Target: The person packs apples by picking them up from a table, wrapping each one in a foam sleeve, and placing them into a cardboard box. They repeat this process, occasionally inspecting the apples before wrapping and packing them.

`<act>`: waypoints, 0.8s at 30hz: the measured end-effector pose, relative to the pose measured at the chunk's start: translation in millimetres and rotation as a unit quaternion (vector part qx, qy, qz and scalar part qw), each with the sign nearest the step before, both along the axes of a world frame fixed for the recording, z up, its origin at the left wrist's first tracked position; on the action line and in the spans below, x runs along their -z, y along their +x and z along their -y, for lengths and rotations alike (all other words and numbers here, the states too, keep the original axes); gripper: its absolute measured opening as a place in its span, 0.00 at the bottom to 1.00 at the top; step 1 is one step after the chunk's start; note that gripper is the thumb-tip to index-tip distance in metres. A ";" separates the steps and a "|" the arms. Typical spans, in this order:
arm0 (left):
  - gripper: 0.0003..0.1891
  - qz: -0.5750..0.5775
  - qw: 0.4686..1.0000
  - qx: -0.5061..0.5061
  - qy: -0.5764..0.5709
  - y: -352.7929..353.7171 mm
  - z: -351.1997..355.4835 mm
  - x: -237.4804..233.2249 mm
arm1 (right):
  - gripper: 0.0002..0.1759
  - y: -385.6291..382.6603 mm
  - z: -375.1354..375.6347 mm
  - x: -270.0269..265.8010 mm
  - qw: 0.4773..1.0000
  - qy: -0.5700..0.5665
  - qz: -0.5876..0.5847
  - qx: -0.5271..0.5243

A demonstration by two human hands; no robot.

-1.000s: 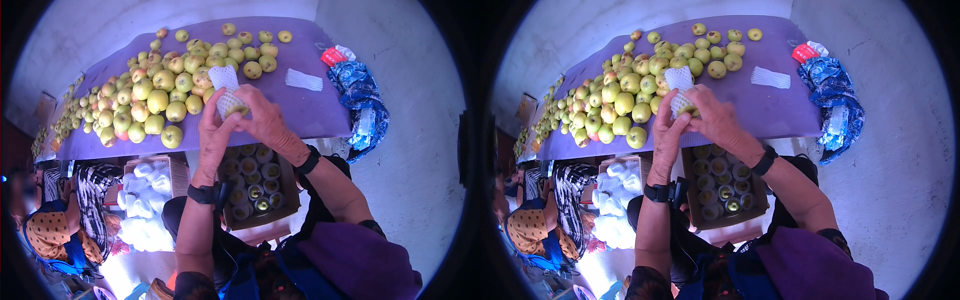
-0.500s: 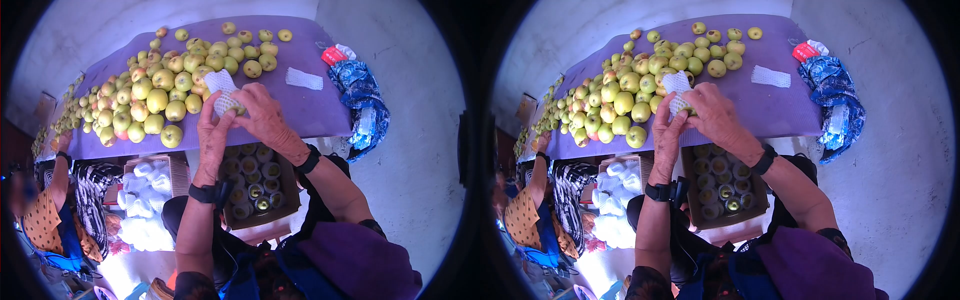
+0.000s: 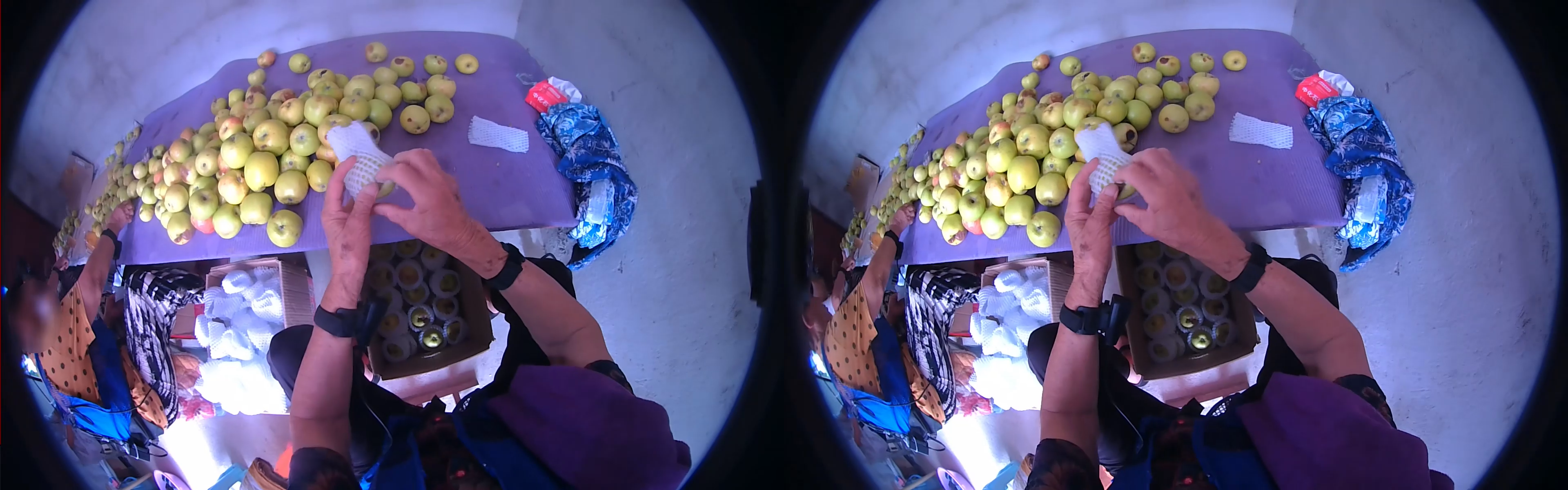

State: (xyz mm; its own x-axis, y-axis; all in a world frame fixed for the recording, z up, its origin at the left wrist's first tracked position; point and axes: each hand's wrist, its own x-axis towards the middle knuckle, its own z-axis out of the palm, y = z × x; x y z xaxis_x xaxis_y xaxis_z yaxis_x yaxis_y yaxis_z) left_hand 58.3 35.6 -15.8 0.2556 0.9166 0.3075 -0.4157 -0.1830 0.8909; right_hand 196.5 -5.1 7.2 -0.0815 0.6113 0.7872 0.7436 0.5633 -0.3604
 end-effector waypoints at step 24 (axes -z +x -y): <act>0.47 0.208 0.959 0.128 -0.143 -4.1 4.2 -29.3 | 0.43 -4.8 -10.4 -23.3 0.850 -0.211 -0.424 -0.229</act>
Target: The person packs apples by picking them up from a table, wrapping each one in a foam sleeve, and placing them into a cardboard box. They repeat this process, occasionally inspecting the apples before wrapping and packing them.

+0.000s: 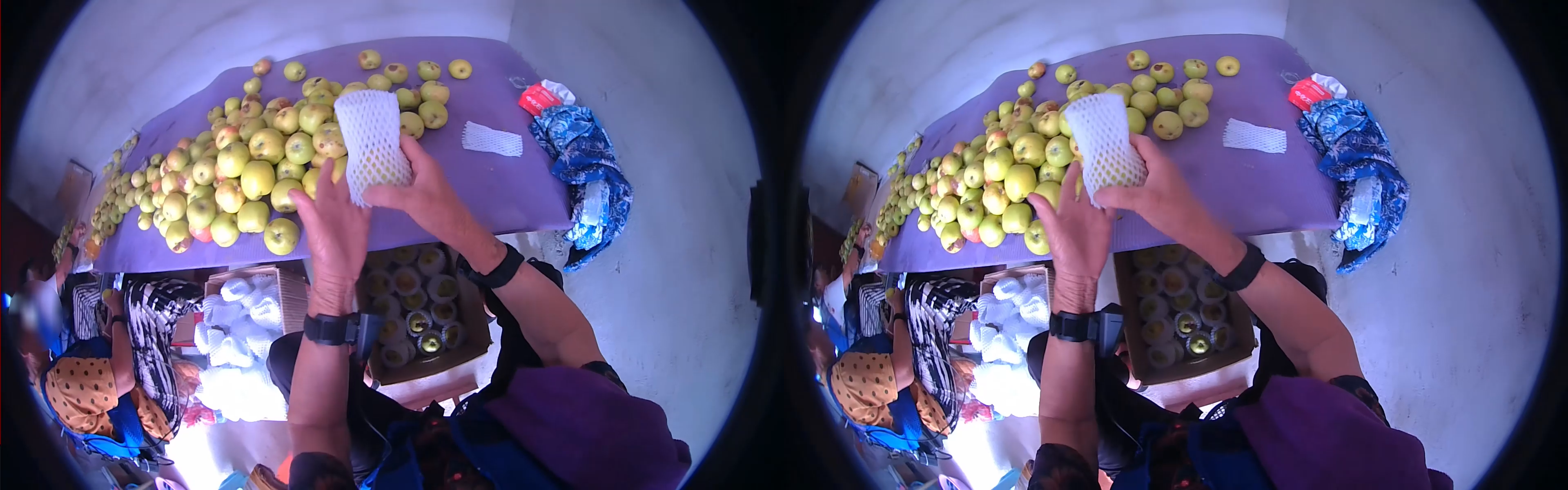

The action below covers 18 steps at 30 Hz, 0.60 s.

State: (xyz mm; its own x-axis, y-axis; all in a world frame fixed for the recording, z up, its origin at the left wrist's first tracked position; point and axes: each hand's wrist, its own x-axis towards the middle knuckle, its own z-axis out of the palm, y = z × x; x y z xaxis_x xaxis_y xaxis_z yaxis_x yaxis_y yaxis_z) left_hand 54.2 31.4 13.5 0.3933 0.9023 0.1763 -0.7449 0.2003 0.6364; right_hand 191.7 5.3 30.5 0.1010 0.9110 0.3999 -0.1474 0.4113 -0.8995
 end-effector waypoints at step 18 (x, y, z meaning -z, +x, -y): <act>0.28 0.030 0.994 -0.029 -0.097 -15.1 -7.3 27.1 | 0.52 -24.7 7.4 9.4 0.802 0.266 0.496 0.203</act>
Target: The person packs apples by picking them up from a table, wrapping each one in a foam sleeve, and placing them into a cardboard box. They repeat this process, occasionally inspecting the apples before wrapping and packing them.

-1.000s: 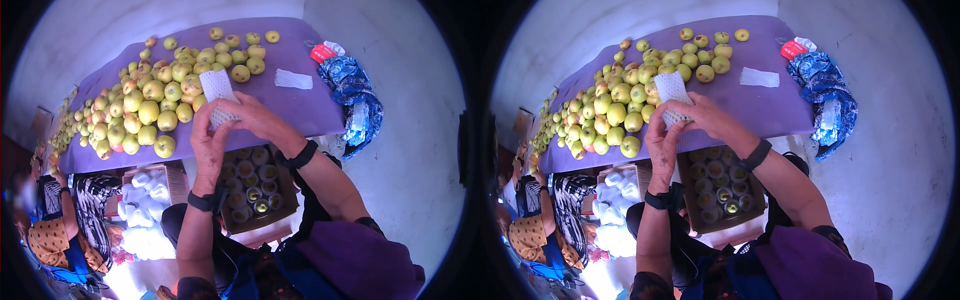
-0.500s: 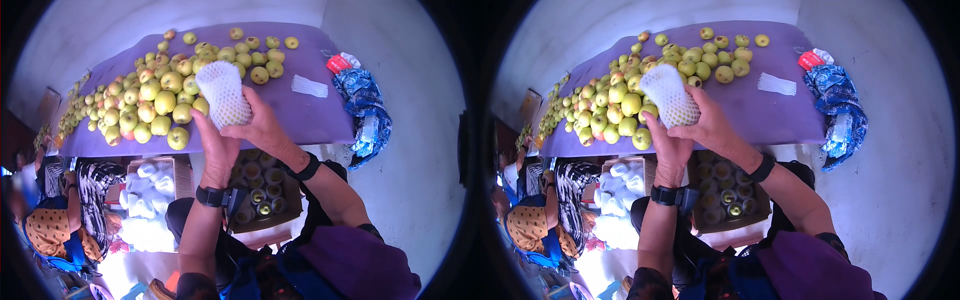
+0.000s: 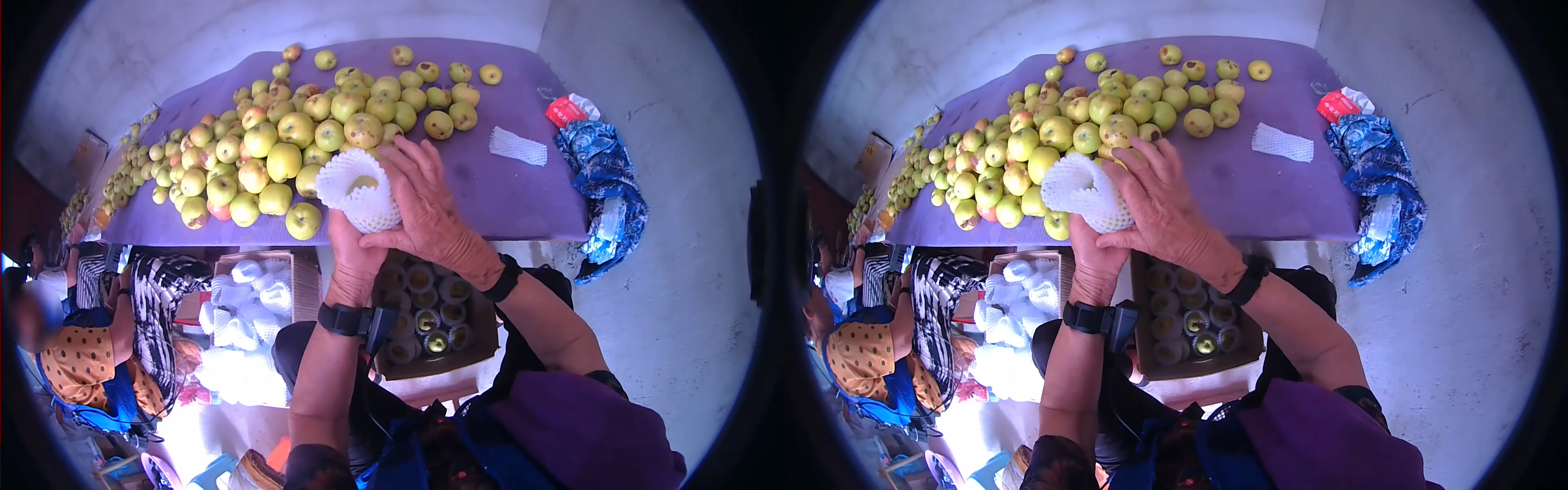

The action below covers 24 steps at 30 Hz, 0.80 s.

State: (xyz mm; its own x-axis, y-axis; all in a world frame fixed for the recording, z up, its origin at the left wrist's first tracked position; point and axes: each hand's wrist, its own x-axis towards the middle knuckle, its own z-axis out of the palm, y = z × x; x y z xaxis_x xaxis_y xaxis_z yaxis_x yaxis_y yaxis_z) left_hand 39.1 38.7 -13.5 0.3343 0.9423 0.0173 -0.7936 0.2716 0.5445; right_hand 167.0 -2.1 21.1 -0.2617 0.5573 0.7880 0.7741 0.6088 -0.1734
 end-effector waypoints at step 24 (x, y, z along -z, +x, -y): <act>0.30 -0.370 0.897 -0.172 0.169 -15.0 -10.8 -2.4 | 0.12 13.0 19.6 -21.8 0.996 0.066 -0.014 -0.054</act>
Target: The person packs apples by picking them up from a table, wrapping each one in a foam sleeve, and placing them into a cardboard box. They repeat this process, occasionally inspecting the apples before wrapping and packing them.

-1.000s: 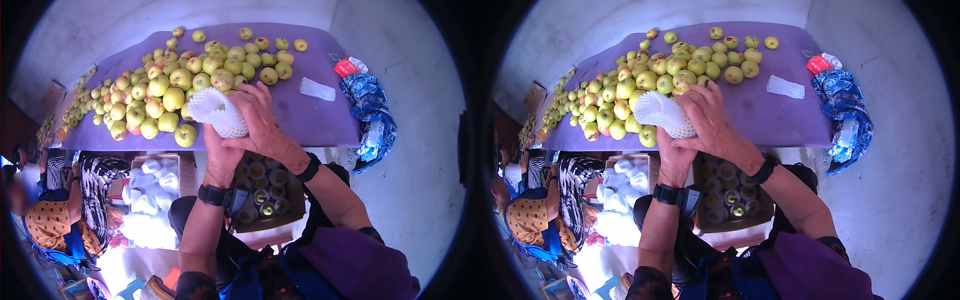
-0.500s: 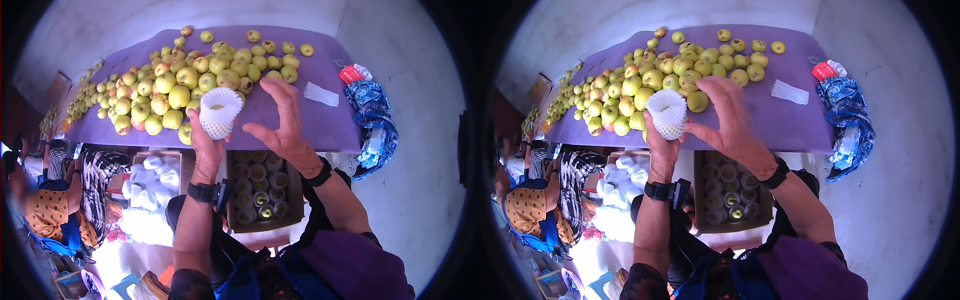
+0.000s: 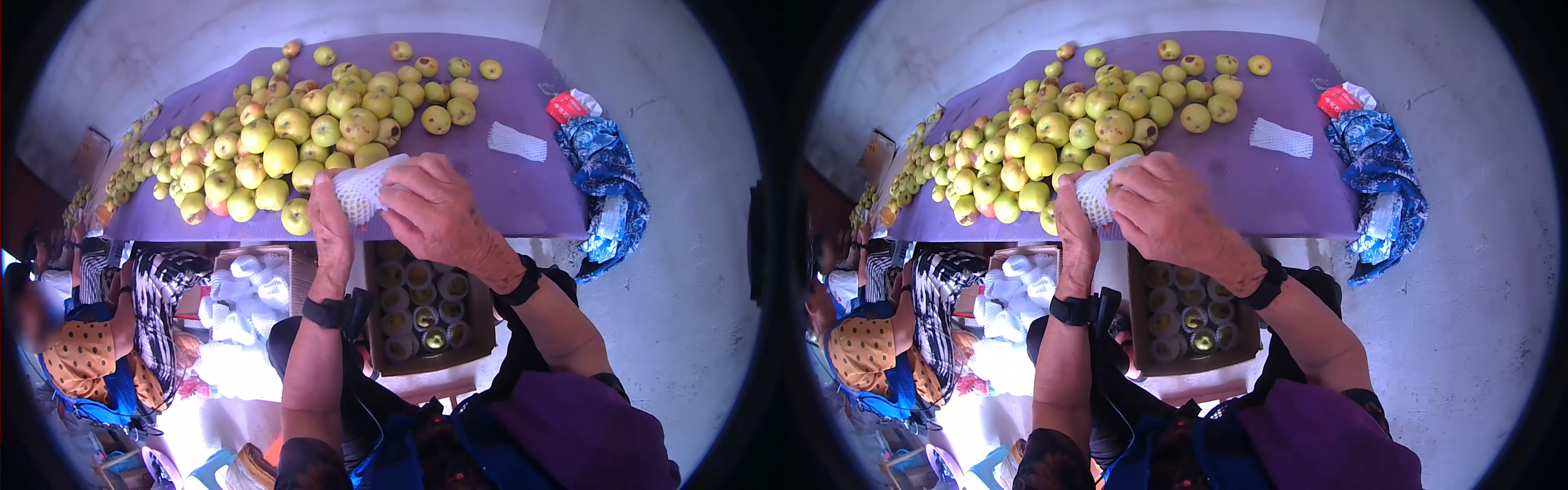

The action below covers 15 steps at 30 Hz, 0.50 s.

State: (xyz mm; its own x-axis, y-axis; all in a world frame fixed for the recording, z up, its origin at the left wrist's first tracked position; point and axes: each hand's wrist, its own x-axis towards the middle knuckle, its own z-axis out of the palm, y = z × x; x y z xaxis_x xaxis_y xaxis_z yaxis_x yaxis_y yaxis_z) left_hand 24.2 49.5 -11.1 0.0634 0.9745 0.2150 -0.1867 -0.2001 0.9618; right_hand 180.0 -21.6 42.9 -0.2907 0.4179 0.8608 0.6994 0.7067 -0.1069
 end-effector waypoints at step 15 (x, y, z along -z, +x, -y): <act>0.25 -0.052 0.999 -0.005 -0.003 7.0 10.8 -2.9 | 0.17 4.1 -10.2 18.5 0.946 -0.267 -0.132 -0.125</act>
